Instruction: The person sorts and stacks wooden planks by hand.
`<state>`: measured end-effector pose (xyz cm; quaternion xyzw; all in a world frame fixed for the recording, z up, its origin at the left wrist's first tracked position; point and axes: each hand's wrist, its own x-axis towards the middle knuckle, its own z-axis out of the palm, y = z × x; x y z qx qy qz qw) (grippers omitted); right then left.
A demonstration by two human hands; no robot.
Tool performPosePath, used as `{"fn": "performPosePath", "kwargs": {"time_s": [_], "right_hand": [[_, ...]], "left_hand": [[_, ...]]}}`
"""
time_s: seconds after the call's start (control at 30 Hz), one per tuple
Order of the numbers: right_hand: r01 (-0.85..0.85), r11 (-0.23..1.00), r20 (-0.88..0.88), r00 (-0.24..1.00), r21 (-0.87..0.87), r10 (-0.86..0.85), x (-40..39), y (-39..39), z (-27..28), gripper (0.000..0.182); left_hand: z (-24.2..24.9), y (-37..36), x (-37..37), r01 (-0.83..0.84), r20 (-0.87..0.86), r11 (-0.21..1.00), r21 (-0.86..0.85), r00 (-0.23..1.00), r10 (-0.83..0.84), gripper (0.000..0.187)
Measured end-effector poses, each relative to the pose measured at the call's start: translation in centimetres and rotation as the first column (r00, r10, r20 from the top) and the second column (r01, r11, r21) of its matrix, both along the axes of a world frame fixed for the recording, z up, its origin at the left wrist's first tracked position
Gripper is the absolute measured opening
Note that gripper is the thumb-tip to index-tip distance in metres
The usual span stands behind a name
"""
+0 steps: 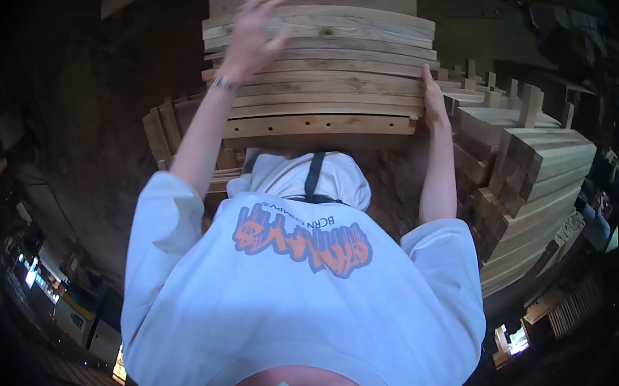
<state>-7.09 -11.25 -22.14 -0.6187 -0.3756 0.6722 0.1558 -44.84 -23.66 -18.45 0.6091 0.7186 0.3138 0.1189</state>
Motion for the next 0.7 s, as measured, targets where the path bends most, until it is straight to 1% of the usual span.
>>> {"fn": "performPosePath", "kwargs": {"time_s": [0.03, 0.07, 0.1, 0.13, 0.17, 0.2, 0.23, 0.33, 0.37, 0.4, 0.47, 0.5, 0.57, 0.6, 0.67, 0.7], "right_hand": [[-0.099, 0.994, 0.05, 0.994, 0.055, 0.096, -1.1, -0.3, 0.8, 0.077], [-0.093, 0.995, 0.041, 0.995, 0.048, 0.091, -1.6, -0.5, 0.9, 0.077], [-0.04, 0.999, 0.016, 0.999, -0.027, 0.041, -1.5, -0.6, 1.0, 0.076], [0.007, 0.995, -0.003, 1.0, -0.098, -0.007, -1.3, -0.5, 1.0, 0.076], [0.01, 0.999, -0.029, 1.0, -0.047, -0.011, -1.2, -0.8, 0.2, 0.077], [0.003, 0.999, -0.026, 1.0, -0.048, -0.004, -1.2, -0.7, 0.2, 0.077], [-0.01, 0.999, 0.015, 1.0, -0.032, 0.011, -1.2, -0.6, 0.2, 0.078], [-0.021, 1.0, 0.096, 0.995, -0.018, 0.022, -0.9, -1.0, 0.9, 0.08], [-0.017, 1.0, 0.116, 0.993, -0.003, 0.017, -1.3, -0.7, 0.9, 0.081], [-0.018, 1.0, 0.112, 0.994, -0.001, 0.018, -1.4, -0.4, 0.5, 0.081], [-0.069, 0.994, 0.122, 0.991, 0.09, 0.058, -0.4, -0.6, -0.5, 0.08], [-0.063, 0.995, 0.122, 0.991, 0.083, 0.052, 0.2, -0.5, -1.0, 0.08], [-0.072, 0.996, 0.099, 0.993, 0.046, 0.067, 0.3, -0.3, -1.2, 0.083], [-0.067, 0.997, 0.094, 0.994, 0.04, 0.063, -0.1, -0.2, -0.9, 0.083], [0.066, 0.992, 0.018, 0.998, -0.104, -0.065, -0.7, -0.1, 0.0, 0.084], [0.071, 0.996, 0.054, 0.996, -0.047, -0.069, -0.1, 0.0, -1.4, 0.083]], "left_hand": [[0.2, -3.3, -1.7, -0.189, -0.01, 0.982, 0.017, 0.982, 0.189, 0.055], [-0.7, -7.1, -3.3, -0.367, -0.015, 0.93, 0.034, 0.93, 0.367, 0.051], [-3.2, -11.2, -4.6, -0.469, 0.139, 0.866, -0.172, 0.859, 0.492, 0.053], [-5.3, -14.2, -5.1, -0.515, 0.258, 0.767, -0.384, 0.737, 0.624, 0.055], [-5.7, -15.3, -4.4, -0.517, 0.258, 0.764, -0.387, 0.735, 0.628, 0.055], [-5.7, -15.9, -3.3, -0.448, 0.555, 0.788, -0.422, 0.559, 0.616, 0.058], [-5.9, -15.9, -2.9, -0.37, 0.781, 0.826, -0.425, 0.312, 0.541, 0.061], [-5.3, -15.9, -2.5, -0.311, 0.794, 0.837, -0.451, 0.288, 0.535, 0.066], [-4.7, -15.6, -2.2, -0.316, 0.794, 0.834, -0.452, 0.285, 0.537, 0.058], [-5.0, -15.5, -2.4, -0.318, 0.794, 0.835, -0.449, 0.288, 0.536, 0.058], [-5.9, -16.0, -2.2, -0.365, 0.767, 0.821, -0.44, 0.322, 0.554, 0.063], [-6.6, -16.3, -2.4, -0.359, 0.764, 0.82, -0.446, 0.325, 0.558, 0.063], [-7.4, -16.6, -3.2, -0.399, 0.451, 0.75, -0.528, 0.616, 0.645, 0.061], [-7.8, -16.6, -3.1, -0.397, 0.445, 0.749, -0.531, 0.621, 0.645, 0.061], [-8.0, -16.4, -2.7, -0.469, 0.415, 0.692, -0.549, 0.565, 0.713, 0.059], [-7.9, -16.5, -2.7, -0.463, 0.411, 0.693, -0.552, 0.572, 0.71, 0.059]]}}
